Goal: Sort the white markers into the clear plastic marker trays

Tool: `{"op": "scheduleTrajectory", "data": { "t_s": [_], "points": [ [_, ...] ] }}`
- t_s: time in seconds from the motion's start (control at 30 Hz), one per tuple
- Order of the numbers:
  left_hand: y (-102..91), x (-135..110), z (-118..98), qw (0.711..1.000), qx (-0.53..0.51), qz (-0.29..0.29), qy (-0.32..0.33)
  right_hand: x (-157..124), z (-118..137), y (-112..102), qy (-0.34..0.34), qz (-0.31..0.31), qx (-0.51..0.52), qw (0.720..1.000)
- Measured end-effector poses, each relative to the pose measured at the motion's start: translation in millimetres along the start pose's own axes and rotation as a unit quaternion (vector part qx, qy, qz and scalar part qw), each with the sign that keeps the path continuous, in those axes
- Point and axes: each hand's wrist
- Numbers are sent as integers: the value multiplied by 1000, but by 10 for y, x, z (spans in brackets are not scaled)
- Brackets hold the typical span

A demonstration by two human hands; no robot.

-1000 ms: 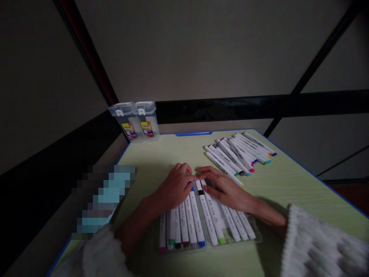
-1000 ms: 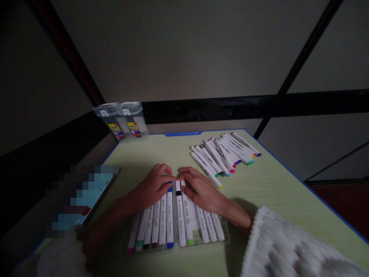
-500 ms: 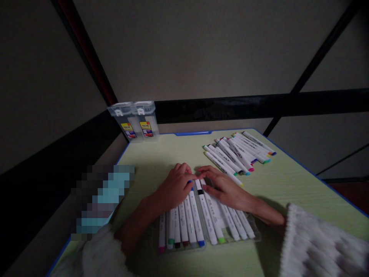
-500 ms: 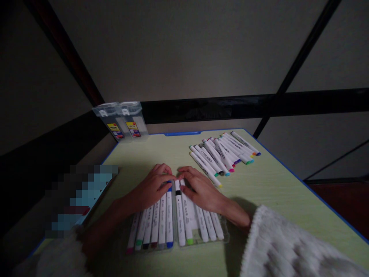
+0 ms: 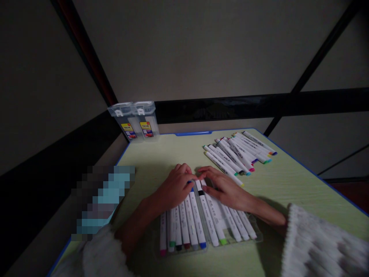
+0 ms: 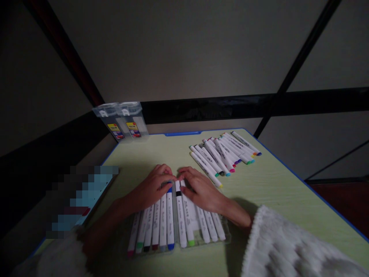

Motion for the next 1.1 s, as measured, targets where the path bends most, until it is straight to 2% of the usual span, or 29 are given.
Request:
{"op": "scheduleTrajectory", "data": {
  "t_s": [1.1],
  "points": [
    [-20,12,-3,1000,8,18,2,-6,25,3,7,-14,9,1000]
  ]
}}
Point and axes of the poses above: each hand's wrist, its own x-axis towards the middle knuckle, its own y-axis out of the palm, z = x × y, and after that the axes turned 10 degrees about -z, right-handed
